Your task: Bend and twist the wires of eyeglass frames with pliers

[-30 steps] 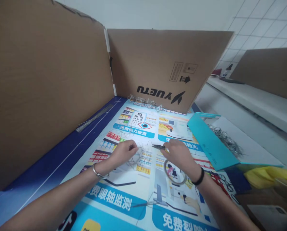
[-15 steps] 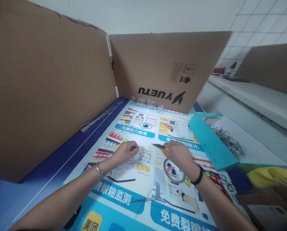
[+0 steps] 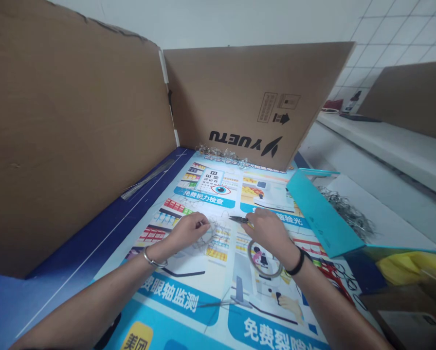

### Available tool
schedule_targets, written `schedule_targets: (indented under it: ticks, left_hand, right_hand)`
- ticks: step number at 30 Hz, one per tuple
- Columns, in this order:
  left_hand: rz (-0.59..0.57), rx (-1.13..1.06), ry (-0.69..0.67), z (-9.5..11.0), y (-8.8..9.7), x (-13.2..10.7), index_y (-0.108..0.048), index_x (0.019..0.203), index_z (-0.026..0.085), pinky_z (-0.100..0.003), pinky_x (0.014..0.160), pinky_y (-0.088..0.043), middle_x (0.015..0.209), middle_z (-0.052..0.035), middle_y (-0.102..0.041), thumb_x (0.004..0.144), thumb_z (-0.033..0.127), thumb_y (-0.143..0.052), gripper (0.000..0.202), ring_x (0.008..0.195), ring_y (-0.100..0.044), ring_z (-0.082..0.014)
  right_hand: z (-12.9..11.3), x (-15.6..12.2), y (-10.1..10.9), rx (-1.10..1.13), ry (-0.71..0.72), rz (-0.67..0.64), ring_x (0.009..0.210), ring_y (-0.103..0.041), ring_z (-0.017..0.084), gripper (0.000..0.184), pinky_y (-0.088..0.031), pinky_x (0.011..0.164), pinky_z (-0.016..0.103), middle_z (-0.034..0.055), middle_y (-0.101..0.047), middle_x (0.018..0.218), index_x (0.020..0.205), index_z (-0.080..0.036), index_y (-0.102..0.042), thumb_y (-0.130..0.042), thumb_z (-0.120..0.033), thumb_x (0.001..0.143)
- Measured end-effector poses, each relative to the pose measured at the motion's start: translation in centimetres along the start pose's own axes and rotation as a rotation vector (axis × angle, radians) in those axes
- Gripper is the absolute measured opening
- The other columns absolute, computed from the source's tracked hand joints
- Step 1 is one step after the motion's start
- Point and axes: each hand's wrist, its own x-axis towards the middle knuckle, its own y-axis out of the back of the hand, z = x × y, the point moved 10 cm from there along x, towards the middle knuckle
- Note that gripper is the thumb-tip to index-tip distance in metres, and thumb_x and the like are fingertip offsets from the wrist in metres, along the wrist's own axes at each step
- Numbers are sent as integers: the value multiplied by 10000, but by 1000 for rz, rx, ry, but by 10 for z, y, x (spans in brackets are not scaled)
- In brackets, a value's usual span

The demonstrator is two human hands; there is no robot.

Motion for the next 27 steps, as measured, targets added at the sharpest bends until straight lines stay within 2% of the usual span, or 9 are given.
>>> schedule_targets:
  ticks: [10, 14, 18, 21, 27]
  left_hand:
    - [-9, -3, 13, 0, -4, -2, -601, 722, 177, -220, 590, -380, 714, 9, -636, 803, 226, -534, 115, 630, -548, -115]
    - [-14, -32, 19, 1, -4, -2, -602, 751, 185, -212, 573, -381, 701, 17, -639, 809, 243, -533, 106, 628, -556, -114]
    - [-2, -98, 10, -1, -5, -3, -598, 840, 197, -209, 616, -414, 750, 16, -655, 812, 248, -533, 87, 678, -588, -118]
    - [4, -143, 10, -3, -6, -3, -590, 907, 204, -212, 631, -426, 759, 18, -654, 819, 255, -516, 126, 690, -591, -120]
    - [-58, -143, -2, 3, -9, -4, -635, 833, 193, -215, 648, -417, 773, 13, -660, 794, 159, -446, 196, 702, -574, -123]
  right_hand:
    - [-2, 3, -5, -8, -4, -24, 789, -554, 186, 250, -305, 650, 277, 74, -615, 828, 842, -189, -636, -476, -380, 863]
    - [-2, 3, -6, -13, -6, -26, 781, -556, 187, 237, -296, 638, 276, 71, -617, 827, 841, -196, -637, -488, -380, 860]
    - [-3, 3, -8, -6, -2, -8, 781, -557, 189, 221, -292, 631, 274, 67, -617, 822, 839, -200, -636, -497, -371, 858]
    - [-2, 1, -9, 0, -2, 24, 773, -555, 192, 237, -295, 633, 276, 61, -612, 800, 832, -204, -639, -483, -380, 867]
    - [-3, -12, 6, 57, 0, 182, 795, -546, 192, 253, -322, 682, 278, 61, -611, 797, 908, -206, -655, -470, -376, 883]
